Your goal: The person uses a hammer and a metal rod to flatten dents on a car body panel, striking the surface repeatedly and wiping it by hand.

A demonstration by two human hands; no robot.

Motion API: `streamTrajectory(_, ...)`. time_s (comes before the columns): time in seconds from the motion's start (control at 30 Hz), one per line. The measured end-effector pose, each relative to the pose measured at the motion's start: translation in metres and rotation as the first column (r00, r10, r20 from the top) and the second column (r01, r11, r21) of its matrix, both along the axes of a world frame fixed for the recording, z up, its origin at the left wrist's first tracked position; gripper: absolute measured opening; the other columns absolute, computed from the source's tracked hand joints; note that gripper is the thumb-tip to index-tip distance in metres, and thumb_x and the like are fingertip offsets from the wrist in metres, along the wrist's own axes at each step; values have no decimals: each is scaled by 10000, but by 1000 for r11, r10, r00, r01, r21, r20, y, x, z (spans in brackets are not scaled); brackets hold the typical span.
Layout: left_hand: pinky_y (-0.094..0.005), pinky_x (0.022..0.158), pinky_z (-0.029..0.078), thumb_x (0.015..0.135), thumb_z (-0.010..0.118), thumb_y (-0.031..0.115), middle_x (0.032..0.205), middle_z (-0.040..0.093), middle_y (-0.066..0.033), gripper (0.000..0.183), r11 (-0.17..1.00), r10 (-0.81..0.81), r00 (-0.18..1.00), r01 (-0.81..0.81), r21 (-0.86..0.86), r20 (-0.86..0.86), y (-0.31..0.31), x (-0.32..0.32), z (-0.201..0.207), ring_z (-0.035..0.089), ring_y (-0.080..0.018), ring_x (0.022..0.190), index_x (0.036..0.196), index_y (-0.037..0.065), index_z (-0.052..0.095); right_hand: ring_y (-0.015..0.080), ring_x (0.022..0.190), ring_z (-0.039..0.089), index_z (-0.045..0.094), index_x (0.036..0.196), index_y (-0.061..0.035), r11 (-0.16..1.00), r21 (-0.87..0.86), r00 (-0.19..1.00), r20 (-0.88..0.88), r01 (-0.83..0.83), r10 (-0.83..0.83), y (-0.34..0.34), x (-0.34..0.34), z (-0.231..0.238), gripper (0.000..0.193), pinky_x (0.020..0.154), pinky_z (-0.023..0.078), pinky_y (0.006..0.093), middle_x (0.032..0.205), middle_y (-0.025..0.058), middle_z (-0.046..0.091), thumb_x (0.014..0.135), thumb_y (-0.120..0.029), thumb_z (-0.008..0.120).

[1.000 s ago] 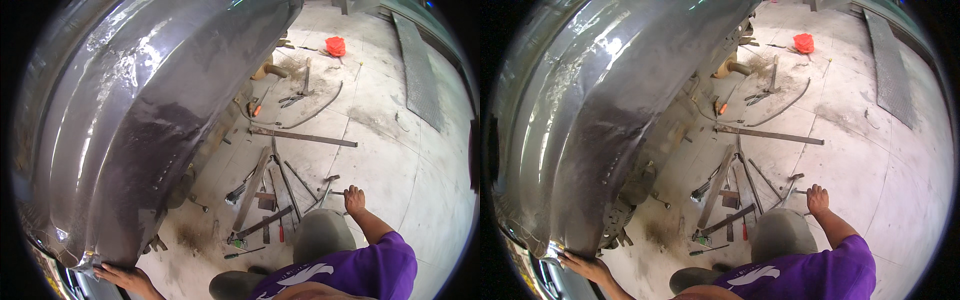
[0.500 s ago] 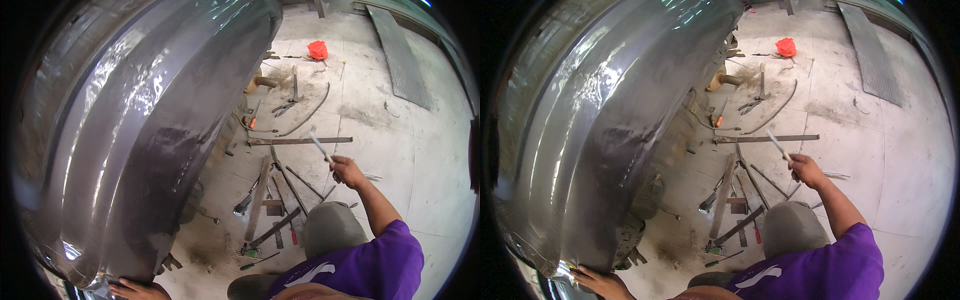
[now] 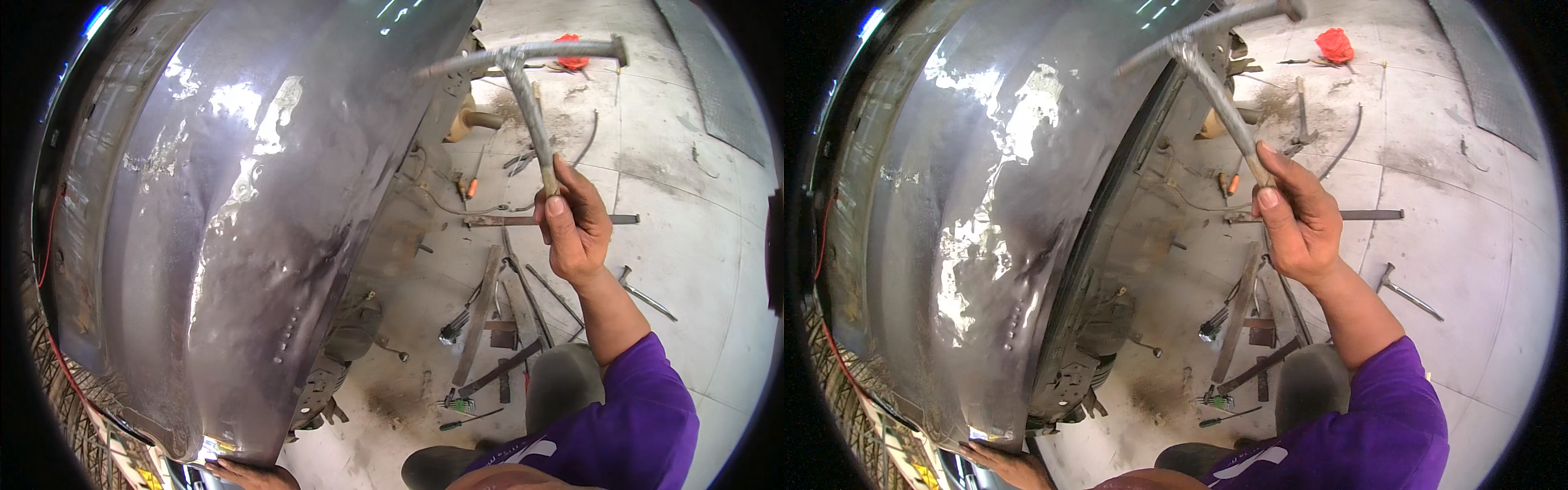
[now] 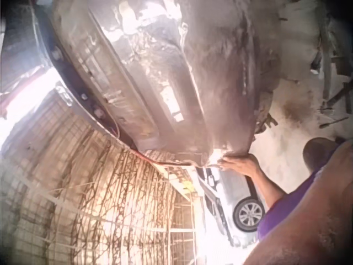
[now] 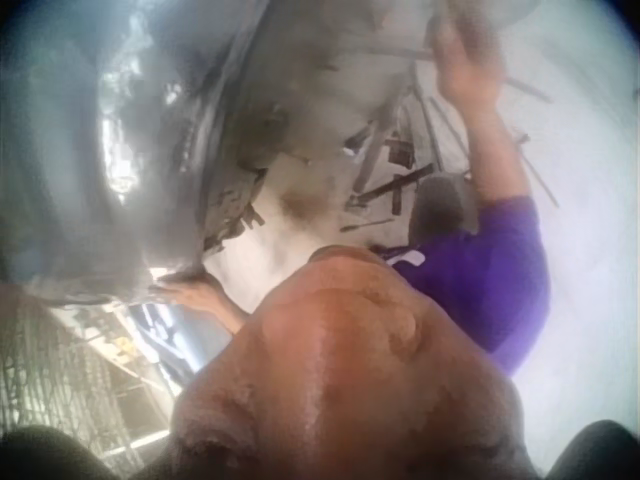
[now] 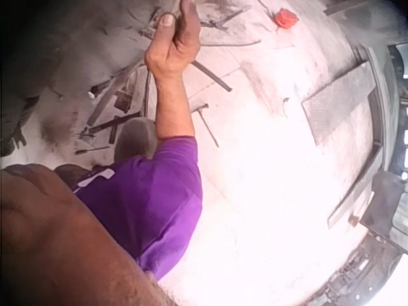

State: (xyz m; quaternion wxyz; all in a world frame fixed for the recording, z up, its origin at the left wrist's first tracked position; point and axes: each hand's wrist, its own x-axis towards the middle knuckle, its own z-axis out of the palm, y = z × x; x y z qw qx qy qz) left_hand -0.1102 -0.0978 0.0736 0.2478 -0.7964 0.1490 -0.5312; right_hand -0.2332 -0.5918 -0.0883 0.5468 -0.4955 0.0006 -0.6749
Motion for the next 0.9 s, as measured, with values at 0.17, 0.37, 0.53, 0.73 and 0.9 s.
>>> streamTrajectory(0.17, -555, 1048, 330, 763, 504, -58, 1466, 218, -278, 765, 969, -217, 967, 230, -93, 135, -12, -6, 4, 273, -464, 1331, 1455, 43, 191, 54, 706, 484, 484, 1298, 6, 987, -103, 992, 26, 126, -124, -15, 15, 37, 370, 641, 416, 190, 1110, 79, 601, 928, -7, 494)
streamTrajectory(0.37, -584, 1053, 258, 856, 590, 312, 1450, 223, -324, 799, 938, -337, 937, 342, -50, 91, 0, -2, 5, 214, -542, 1317, 1419, -86, 188, 50, 645, 444, 460, 1313, 20, 954, -139, 952, 192, 266, -238, -17, 17, 52, 380, 582, 384, 187, 941, 70, 561, 937, -28, 480)
streamTrajectory(0.53, -584, 1058, 247, 861, 570, 275, 1453, 222, -320, 763, 965, -257, 963, 260, -23, 83, 7, -5, 8, 213, -540, 1319, 1418, -87, 195, 98, 768, 536, 455, 1304, 28, 956, -162, 964, 147, 243, -220, -16, 25, 43, 394, 683, 450, 233, 1107, 127, 576, 912, 21, 494)
streamTrajectory(0.73, -583, 1063, 235, 868, 546, 231, 1457, 221, -316, 721, 989, -147, 987, 147, 10, 59, 13, -10, 15, 213, -537, 1322, 1416, -88, 203, 44, 609, 426, 431, 1334, 9, 915, -196, 935, 127, 351, -332, -11, 30, 44, 414, 554, 370, 177, 871, 64, 577, 924, 4, 491)
streamTrajectory(0.9, -583, 1068, 224, 873, 525, 194, 1460, 220, -312, 688, 995, -98, 994, 97, 37, 38, 14, -9, 16, 212, -535, 1324, 1414, -89, 209, 71, 731, 533, 501, 1266, 55, 961, -154, 965, 163, 229, -204, -8, 29, 44, 360, 639, 468, 218, 1120, 123, 616, 908, 29, 502)
